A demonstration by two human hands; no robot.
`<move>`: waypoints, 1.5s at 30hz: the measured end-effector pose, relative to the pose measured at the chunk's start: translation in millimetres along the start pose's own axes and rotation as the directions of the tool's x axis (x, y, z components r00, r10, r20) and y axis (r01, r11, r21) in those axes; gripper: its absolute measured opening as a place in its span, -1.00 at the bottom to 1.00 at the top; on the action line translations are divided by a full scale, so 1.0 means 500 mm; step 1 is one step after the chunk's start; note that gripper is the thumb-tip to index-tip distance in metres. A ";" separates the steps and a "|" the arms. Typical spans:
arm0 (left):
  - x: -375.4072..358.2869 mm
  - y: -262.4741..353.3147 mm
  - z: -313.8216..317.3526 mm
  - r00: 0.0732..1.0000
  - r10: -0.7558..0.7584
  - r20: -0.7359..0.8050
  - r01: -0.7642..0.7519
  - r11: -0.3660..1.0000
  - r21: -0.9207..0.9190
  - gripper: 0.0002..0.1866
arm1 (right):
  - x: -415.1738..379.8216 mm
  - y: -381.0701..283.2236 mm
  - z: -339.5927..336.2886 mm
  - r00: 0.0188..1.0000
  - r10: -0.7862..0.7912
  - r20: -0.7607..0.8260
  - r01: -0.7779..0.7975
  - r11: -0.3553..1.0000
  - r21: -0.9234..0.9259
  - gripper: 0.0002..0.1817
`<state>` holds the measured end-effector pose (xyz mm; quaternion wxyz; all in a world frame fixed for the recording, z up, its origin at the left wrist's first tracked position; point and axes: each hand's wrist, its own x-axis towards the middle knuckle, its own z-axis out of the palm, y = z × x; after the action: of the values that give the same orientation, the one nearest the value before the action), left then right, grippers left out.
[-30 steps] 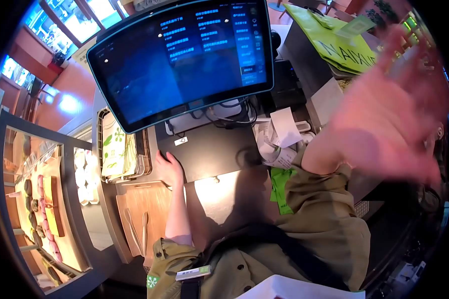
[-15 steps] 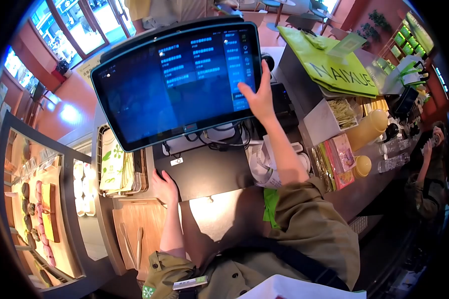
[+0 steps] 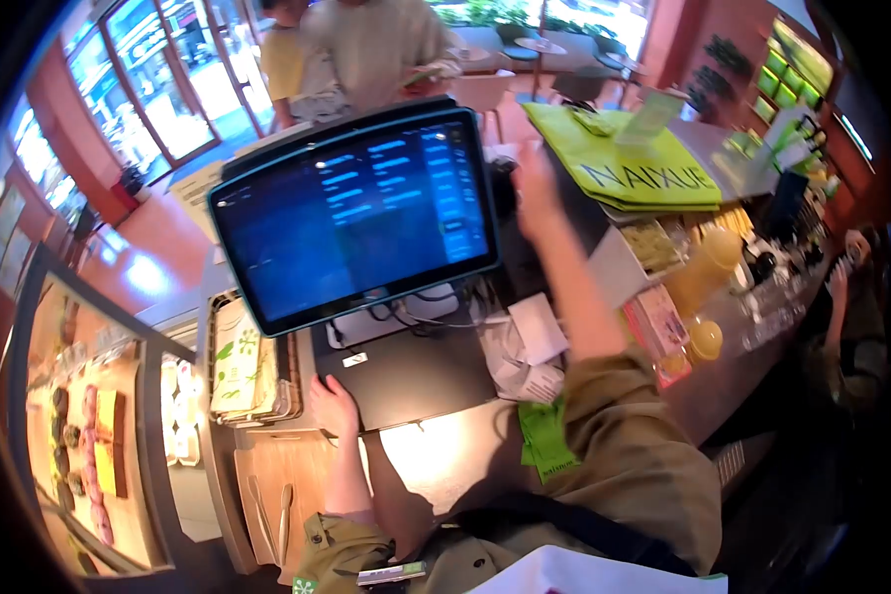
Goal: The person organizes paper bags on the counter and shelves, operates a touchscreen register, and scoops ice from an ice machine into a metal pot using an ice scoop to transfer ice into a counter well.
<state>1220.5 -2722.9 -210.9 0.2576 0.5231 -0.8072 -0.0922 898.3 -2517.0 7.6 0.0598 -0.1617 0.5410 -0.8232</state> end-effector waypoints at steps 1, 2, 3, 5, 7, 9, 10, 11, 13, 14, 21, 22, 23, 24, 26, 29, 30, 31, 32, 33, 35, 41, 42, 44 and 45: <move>0.001 -0.005 0.001 1.000 0.019 -0.014 -0.019 1.000 -0.005 -0.64 | 0.101 0.025 -0.074 0.839 -0.458 0.294 0.544 0.674 -0.500 -0.29; 0.002 -0.008 0.006 1.000 0.015 -0.018 -0.015 1.000 0.001 -0.63 | 0.184 -0.024 -0.083 0.934 -0.289 0.211 0.351 0.852 -0.389 -0.29; 0.000 -0.002 0.001 1.000 -0.012 -0.015 0.012 1.000 -0.018 -0.63 | 0.266 -0.074 -0.090 0.989 -0.097 0.114 0.120 0.969 -0.216 -0.28; 0.001 0.000 0.000 0.999 -0.051 0.018 0.052 0.998 -0.023 -0.64 | 0.345 -0.204 -0.059 0.947 0.268 -0.175 -0.218 0.940 0.262 -0.40; 0.005 0.007 -0.003 0.999 -0.048 0.026 0.049 0.998 -0.046 -0.63 | 0.391 -0.246 -0.050 0.941 0.270 -0.203 -0.226 0.950 0.216 -0.28; 0.003 0.001 -0.011 0.997 -0.065 0.043 0.066 0.997 -0.031 -0.63 | 0.409 -0.244 -0.038 0.926 0.297 -0.235 -0.246 0.943 0.222 -0.19; 0.004 0.006 -0.013 0.996 -0.078 0.053 0.079 0.997 -0.016 -0.62 | 0.419 -0.239 -0.032 0.915 0.312 -0.255 -0.249 0.936 0.249 -0.18; 0.001 0.010 -0.015 0.994 -0.088 0.069 0.088 0.996 0.000 -0.62 | 0.420 -0.234 -0.030 0.902 0.328 -0.282 -0.251 0.928 0.275 -0.16; 0.003 0.016 -0.017 0.993 -0.088 0.075 0.090 0.996 -0.023 -0.59 | 0.425 -0.228 -0.027 0.896 0.334 -0.293 -0.250 0.924 0.291 -0.18; 0.000 0.012 -0.013 0.995 -0.076 0.057 0.078 0.996 -0.039 -0.59 | 0.424 -0.224 -0.024 0.894 0.336 -0.296 -0.248 0.922 0.298 -0.19; -0.004 0.008 -0.008 0.994 -0.085 0.066 0.088 0.995 -0.053 -0.56 | 0.437 -0.184 -0.034 0.841 0.314 -0.440 -0.221 0.943 0.249 -0.33; -0.002 0.008 -0.007 0.994 -0.088 0.068 0.092 0.995 -0.049 -0.56 | 0.405 -0.184 -0.024 0.851 0.230 -0.472 -0.159 0.970 0.185 -0.40; 0.001 0.007 -0.008 0.993 -0.096 0.068 0.099 0.994 -0.044 -0.56 | 0.369 -0.180 -0.013 0.857 0.144 -0.495 -0.098 0.988 0.118 -0.47; -0.001 0.009 -0.013 0.994 -0.092 0.067 0.095 0.994 -0.052 -0.56 | 0.347 -0.153 -0.019 0.902 0.075 -0.425 -0.045 0.996 0.080 -0.53; -0.001 0.010 -0.017 0.990 -0.101 0.098 0.106 0.993 -0.047 -0.56 | 0.296 -0.111 -0.032 0.960 -0.080 -0.267 0.086 0.996 0.011 -0.60; 0.001 0.004 -0.014 0.993 -0.083 0.084 0.089 0.993 -0.073 -0.57 | 0.087 -0.054 -0.043 0.995 -0.102 -0.003 0.102 0.994 -0.034 -0.77; 0.002 0.003 -0.013 0.994 -0.077 0.074 0.082 0.994 -0.071 -0.58 | -0.027 -0.050 -0.038 0.984 -0.135 0.119 0.150 0.980 -0.132 -0.77; 0.002 0.001 -0.011 0.995 -0.074 0.063 0.078 0.995 -0.062 -0.58 | -0.114 -0.032 -0.063 0.961 -0.046 0.272 0.132 0.942 -0.308 -0.76; 0.006 0.000 -0.010 0.996 -0.069 0.049 0.072 0.995 -0.065 -0.59 | -0.211 -0.006 -0.088 0.911 0.020 0.413 0.137 0.927 -0.348 -0.76; 0.002 -0.005 -0.007 0.997 -0.058 0.046 0.061 0.996 -0.062 -0.59 | -0.298 0.047 -0.136 0.863 0.075 0.500 0.184 0.874 -0.449 -0.78; 0.001 -0.015 0.004 0.999 -0.035 -0.005 0.034 0.997 -0.063 -0.60 | -0.526 0.119 -0.217 0.761 0.551 0.343 -0.299 0.766 -0.569 -0.79; 0.002 -0.023 0.017 1.000 -0.013 -0.014 0.012 0.997 -0.078 -0.60 | -1.003 0.100 -0.275 0.477 0.806 -0.350 -0.872 0.485 -0.072 -0.80; 0.002 -0.023 0.011 1.000 0.005 -0.020 -0.007 0.997 -0.080 -0.60 | -1.049 0.086 -0.263 0.496 0.768 -0.404 -0.841 0.540 -0.006 -0.80; 0.005 -0.023 0.013 1.000 -0.016 0.024 0.017 0.999 -0.050 -0.61 | -1.127 0.088 -0.257 0.545 0.675 -0.497 -0.772 0.635 0.015 -0.80; 0.003 -0.019 0.006 0.999 -0.011 0.031 0.012 0.999 -0.034 -0.60 | -1.136 0.063 -0.222 0.535 0.646 -0.545 -0.774 0.633 -0.011 -0.79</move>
<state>1226.2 -2728.8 -216.8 0.2533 0.5219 -0.8063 -0.1153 1393.2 -2277.9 -175.8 0.2307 0.2835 0.6545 -0.6618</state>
